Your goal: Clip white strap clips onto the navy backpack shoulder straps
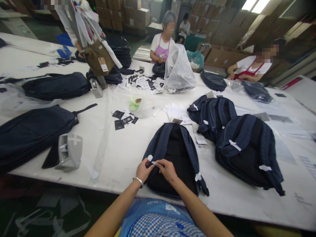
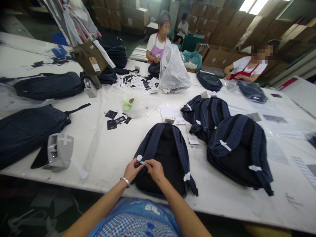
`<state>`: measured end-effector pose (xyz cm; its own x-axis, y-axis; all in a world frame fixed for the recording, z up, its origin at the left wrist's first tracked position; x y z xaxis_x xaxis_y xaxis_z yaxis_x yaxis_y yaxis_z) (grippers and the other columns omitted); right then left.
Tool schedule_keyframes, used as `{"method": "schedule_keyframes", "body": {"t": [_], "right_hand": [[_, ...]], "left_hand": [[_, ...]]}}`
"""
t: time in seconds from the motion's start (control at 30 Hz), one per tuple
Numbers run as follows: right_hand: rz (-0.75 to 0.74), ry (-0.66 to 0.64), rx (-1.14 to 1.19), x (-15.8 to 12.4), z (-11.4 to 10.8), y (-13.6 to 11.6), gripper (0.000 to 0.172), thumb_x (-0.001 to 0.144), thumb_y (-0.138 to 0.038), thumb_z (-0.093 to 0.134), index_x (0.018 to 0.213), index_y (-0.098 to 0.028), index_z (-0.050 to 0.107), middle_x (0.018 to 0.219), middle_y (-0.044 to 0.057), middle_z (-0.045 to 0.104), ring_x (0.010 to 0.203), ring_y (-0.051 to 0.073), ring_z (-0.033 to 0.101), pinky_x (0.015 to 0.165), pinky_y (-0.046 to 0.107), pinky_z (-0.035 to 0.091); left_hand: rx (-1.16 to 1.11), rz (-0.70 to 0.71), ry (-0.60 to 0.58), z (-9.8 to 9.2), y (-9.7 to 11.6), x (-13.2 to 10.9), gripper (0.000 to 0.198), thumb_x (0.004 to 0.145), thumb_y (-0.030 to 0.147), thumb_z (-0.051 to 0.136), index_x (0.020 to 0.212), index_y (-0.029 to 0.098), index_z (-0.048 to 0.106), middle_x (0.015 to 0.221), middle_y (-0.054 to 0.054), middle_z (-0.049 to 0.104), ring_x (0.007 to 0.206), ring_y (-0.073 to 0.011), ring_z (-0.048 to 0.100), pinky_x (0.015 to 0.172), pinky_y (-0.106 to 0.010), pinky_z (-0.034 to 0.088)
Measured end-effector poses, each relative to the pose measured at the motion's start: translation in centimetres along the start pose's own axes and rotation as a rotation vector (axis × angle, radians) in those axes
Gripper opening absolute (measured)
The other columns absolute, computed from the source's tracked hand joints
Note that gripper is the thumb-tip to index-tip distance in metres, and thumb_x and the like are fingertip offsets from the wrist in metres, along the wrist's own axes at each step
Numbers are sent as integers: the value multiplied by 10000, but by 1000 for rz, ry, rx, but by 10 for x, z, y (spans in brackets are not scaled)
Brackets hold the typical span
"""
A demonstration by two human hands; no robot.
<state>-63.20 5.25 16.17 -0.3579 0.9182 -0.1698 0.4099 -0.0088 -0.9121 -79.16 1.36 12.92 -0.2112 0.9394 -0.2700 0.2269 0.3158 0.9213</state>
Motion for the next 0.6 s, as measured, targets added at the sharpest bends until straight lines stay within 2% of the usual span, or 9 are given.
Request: {"method": "schedule_keyframes", "body": {"t": [0.07, 0.17, 0.3, 0.47, 0.6], "right_hand": [[97, 1, 65, 4, 7, 5, 218, 818, -359, 560, 864, -206, 708, 725, 26, 666, 480, 120, 555, 520, 247, 447], [183, 42, 101, 8, 13, 11, 224, 786, -359, 581, 829, -176, 702, 667, 28, 663, 455, 123, 546, 463, 231, 409], [216, 72, 49, 11, 15, 11, 246, 775, -385, 577, 776, -176, 708, 633, 25, 664, 464, 124, 541, 462, 224, 390], [261, 78, -27, 15, 16, 13, 267, 762, -406, 579, 723, -178, 712, 628, 32, 672, 520, 139, 569, 479, 220, 385], [287, 51, -33, 18, 17, 18, 251, 740, -402, 599, 700, -182, 713, 622, 28, 672, 530, 136, 566, 484, 216, 377]], "left_hand": [[-58, -23, 14, 1, 1, -1, 294, 706, 350, 680, 954, 192, 662, 906, -72, 708, 857, -235, 655, 803, -344, 496], [-142, -65, 59, -1, 4, 1, 293, 769, 386, 617, 987, 201, 679, 1003, -78, 707, 935, -232, 652, 873, -354, 489], [-161, -57, 141, -3, 7, 2, 292, 759, 425, 631, 926, 194, 697, 965, -75, 716, 917, -232, 662, 876, -352, 502], [-292, -40, 113, -1, 7, -2, 265, 735, 405, 660, 876, 182, 681, 914, -69, 720, 887, -214, 675, 857, -323, 525], [-258, 3, 102, -1, 6, -6, 239, 752, 381, 642, 881, 185, 683, 904, -62, 721, 868, -205, 678, 846, -318, 532]]}}
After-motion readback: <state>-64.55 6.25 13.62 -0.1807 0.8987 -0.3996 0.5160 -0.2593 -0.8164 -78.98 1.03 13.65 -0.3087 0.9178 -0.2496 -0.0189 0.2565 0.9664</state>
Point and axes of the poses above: each hand's wrist, its own x-axis towards the middle knuckle, its own z-axis out of the palm, y = z × x, the point moved 1 cm from there along x, towards the middle knuckle
